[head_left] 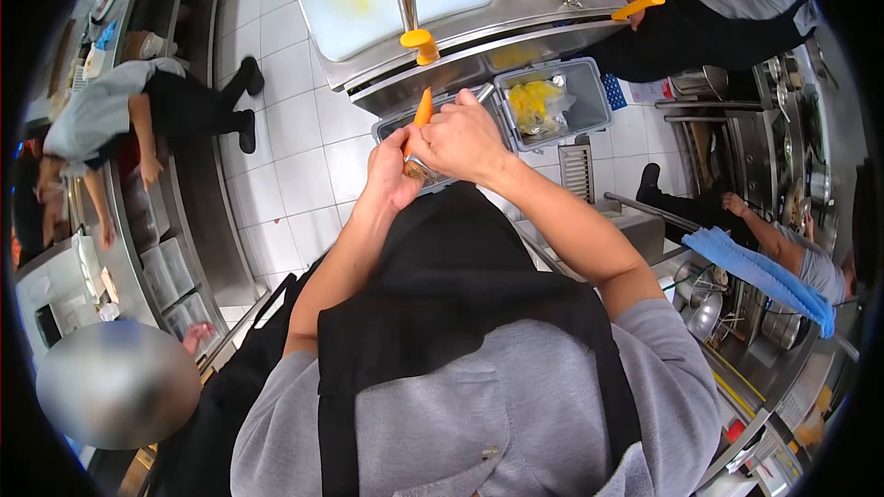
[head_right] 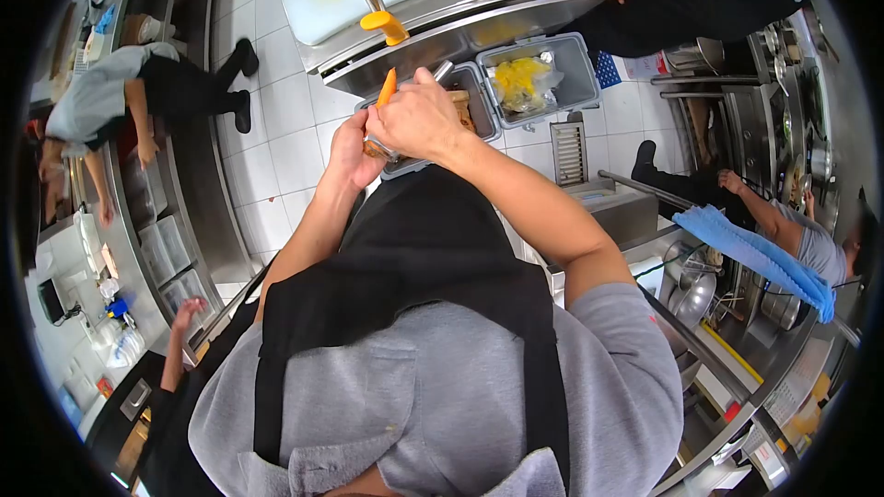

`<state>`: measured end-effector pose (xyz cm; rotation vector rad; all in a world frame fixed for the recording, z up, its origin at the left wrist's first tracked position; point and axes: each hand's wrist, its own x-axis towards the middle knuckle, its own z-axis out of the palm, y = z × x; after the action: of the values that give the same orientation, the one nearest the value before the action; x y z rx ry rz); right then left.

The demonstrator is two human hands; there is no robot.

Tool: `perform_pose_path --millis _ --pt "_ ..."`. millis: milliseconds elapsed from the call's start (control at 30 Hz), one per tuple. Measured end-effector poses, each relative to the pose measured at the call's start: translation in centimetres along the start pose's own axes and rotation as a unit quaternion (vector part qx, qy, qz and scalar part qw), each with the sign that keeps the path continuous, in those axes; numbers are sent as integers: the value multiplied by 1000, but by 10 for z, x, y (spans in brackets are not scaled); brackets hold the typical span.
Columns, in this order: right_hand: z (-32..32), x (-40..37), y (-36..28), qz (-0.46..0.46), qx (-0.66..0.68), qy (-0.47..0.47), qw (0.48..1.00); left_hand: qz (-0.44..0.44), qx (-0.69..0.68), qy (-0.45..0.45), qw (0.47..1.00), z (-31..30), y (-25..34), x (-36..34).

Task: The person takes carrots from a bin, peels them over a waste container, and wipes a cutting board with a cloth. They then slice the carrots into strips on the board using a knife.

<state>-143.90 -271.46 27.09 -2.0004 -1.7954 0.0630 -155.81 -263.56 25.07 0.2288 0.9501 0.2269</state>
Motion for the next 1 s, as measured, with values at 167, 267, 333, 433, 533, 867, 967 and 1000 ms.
perform_pose_path --millis 167,267,333,433,533,867,967,1000 --pt "-1 21 36 21 -69 23 997 -15 66 -125 990 -26 3 -3" --pt "-10 40 59 58 -81 20 995 20 110 -156 981 -22 7 -15" --pt "-16 49 67 86 -164 42 982 14 113 -171 979 -24 6 -15" --pt "-20 51 72 133 -171 96 971 5 90 -182 979 -26 7 -11" --pt "-18 32 46 106 -127 77 983 6 64 -136 989 -23 6 -5" --pt "0 11 17 8 -35 46 998 -41 19 -76 996 -26 2 17" --pt "-5 31 50 58 -88 11 994 -96 19 -214 972 -39 7 15" --pt "-10 38 57 83 -106 -17 991 -77 41 -223 971 -31 9 3"
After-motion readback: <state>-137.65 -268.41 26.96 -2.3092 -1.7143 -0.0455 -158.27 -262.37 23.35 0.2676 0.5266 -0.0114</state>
